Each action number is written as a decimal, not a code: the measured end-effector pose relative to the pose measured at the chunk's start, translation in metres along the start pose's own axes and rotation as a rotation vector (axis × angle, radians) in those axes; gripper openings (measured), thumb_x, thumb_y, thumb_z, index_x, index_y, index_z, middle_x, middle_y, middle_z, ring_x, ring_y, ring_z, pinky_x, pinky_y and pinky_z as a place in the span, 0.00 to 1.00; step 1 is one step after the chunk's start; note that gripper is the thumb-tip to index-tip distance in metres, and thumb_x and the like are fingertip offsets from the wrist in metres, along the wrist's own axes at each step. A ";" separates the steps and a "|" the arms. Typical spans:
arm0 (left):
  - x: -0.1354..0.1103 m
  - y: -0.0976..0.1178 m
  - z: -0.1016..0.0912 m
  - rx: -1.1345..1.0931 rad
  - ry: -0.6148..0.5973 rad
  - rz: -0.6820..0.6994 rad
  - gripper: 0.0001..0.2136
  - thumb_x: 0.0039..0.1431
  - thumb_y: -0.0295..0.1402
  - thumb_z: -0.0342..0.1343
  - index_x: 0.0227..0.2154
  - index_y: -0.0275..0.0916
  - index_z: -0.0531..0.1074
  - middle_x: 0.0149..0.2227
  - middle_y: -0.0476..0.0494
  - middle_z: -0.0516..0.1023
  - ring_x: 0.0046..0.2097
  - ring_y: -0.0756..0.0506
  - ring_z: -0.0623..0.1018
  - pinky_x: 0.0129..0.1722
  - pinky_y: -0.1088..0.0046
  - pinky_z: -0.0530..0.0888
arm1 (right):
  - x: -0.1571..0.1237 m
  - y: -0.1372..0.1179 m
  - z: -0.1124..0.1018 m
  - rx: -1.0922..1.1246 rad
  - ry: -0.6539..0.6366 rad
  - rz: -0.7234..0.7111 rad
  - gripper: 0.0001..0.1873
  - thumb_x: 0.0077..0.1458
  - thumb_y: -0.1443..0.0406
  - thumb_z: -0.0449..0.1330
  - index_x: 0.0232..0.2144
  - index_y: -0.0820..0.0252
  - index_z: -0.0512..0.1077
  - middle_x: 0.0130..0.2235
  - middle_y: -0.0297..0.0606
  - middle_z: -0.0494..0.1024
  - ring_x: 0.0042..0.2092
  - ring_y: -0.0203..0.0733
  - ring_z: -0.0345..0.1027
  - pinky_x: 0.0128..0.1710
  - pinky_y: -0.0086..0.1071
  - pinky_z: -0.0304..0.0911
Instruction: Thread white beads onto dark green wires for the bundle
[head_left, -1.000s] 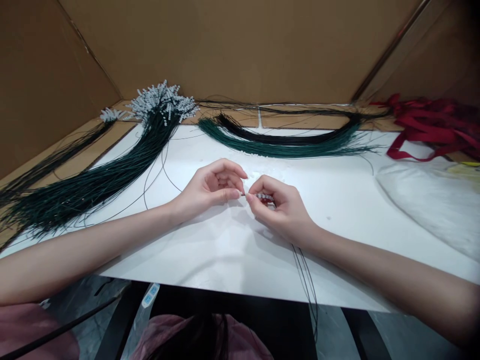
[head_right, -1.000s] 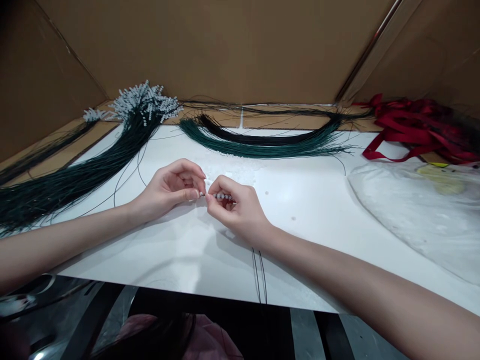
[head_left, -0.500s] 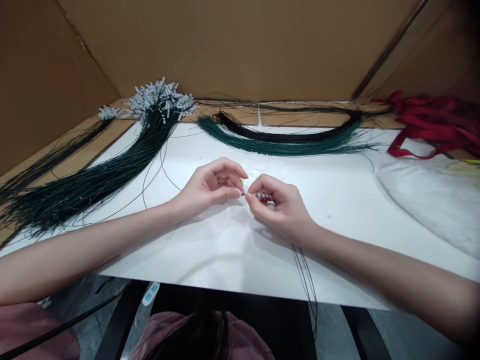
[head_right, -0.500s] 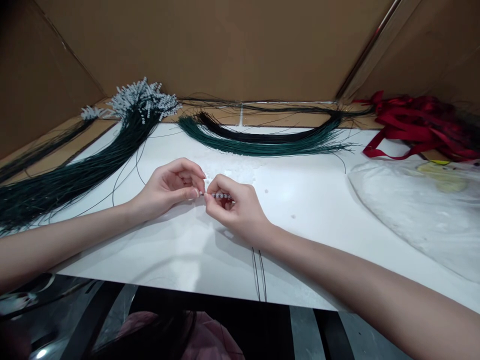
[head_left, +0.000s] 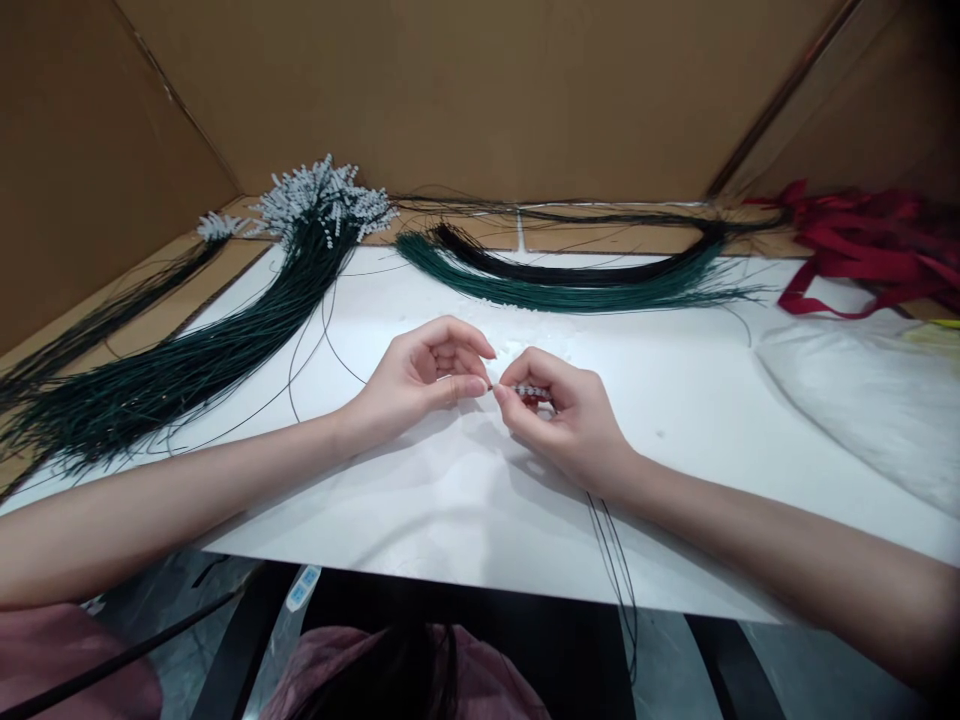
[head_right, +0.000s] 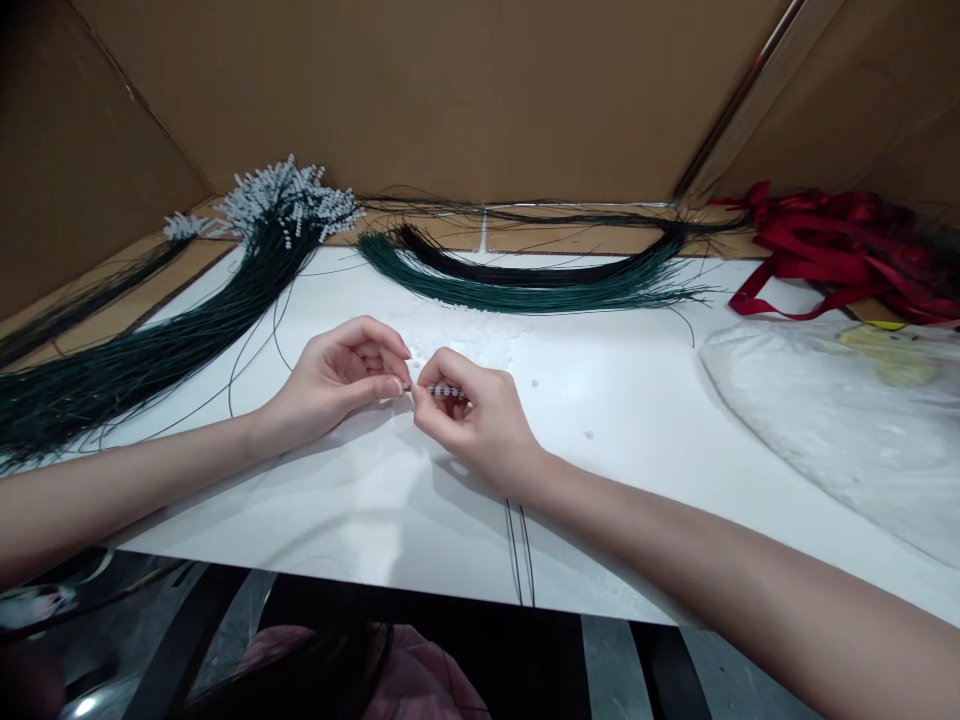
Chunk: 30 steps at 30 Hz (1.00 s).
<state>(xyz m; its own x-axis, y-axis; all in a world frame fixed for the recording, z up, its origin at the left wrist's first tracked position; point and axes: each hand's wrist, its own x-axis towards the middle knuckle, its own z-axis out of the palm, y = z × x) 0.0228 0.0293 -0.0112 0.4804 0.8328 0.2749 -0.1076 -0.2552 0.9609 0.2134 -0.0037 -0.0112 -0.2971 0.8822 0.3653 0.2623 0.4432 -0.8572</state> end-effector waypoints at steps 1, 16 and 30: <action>0.000 0.000 0.001 -0.006 0.004 0.003 0.12 0.54 0.29 0.65 0.40 0.37 0.71 0.33 0.46 0.77 0.34 0.52 0.76 0.35 0.79 0.74 | 0.000 0.000 0.000 0.000 0.009 0.002 0.07 0.54 0.69 0.58 0.26 0.59 0.64 0.23 0.28 0.62 0.24 0.30 0.52 0.23 0.26 0.51; 0.001 -0.002 0.007 -0.038 0.084 0.005 0.12 0.53 0.29 0.66 0.39 0.37 0.72 0.31 0.48 0.77 0.33 0.52 0.77 0.35 0.80 0.74 | -0.002 -0.001 0.002 -0.012 0.051 -0.019 0.07 0.55 0.69 0.58 0.26 0.58 0.64 0.23 0.29 0.63 0.24 0.31 0.54 0.24 0.28 0.52; 0.000 -0.003 0.006 -0.134 0.036 -0.037 0.12 0.54 0.27 0.65 0.40 0.37 0.71 0.33 0.46 0.79 0.34 0.52 0.79 0.37 0.79 0.76 | -0.001 -0.004 0.001 -0.008 0.077 -0.033 0.07 0.55 0.70 0.58 0.26 0.59 0.64 0.23 0.28 0.63 0.24 0.30 0.53 0.23 0.27 0.50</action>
<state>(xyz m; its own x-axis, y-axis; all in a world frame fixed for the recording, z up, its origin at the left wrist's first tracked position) 0.0284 0.0274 -0.0137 0.4547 0.8583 0.2378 -0.2064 -0.1582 0.9656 0.2121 -0.0060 -0.0086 -0.2337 0.8768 0.4202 0.2610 0.4729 -0.8416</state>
